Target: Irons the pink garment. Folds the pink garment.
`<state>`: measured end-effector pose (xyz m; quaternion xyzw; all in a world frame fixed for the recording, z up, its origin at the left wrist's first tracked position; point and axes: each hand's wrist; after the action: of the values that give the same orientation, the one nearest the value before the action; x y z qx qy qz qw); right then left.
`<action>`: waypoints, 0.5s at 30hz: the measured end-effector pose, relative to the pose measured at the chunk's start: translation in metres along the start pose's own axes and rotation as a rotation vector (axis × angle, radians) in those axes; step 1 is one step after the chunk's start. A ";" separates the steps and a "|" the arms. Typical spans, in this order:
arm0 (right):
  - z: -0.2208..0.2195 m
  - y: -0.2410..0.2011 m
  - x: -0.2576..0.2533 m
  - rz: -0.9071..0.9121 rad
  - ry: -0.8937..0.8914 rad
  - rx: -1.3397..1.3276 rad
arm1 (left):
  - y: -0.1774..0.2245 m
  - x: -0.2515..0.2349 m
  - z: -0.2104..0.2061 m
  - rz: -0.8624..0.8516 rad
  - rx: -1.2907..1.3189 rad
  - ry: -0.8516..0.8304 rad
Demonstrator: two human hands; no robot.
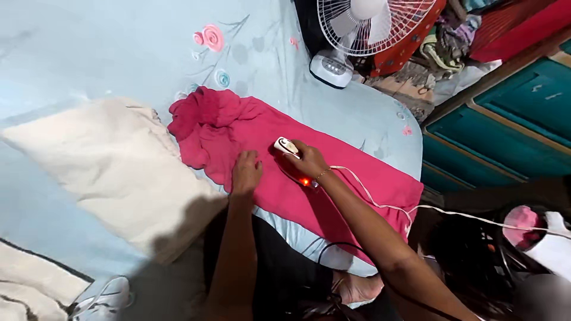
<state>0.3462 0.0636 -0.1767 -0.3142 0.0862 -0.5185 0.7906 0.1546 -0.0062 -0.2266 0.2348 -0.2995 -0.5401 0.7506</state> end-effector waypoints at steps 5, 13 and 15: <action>0.026 0.029 -0.035 -0.130 0.175 0.025 | 0.010 -0.007 0.006 0.155 -0.081 -0.182; 0.052 0.056 -0.082 -0.280 0.252 -0.029 | 0.008 -0.012 0.004 0.166 -0.078 -0.155; 0.049 0.054 -0.064 -0.234 0.199 -0.037 | 0.005 -0.011 0.002 0.151 -0.049 -0.112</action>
<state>0.3813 0.1542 -0.1822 -0.2838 0.1364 -0.6341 0.7062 0.1537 0.0059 -0.2239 0.1625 -0.3449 -0.5012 0.7768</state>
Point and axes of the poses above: each hand's wrist, its own x-axis away from the middle knuckle, its own z-axis out of the back of the hand, y = z × x, and after that the axes turned 2 degrees about z, right-handed
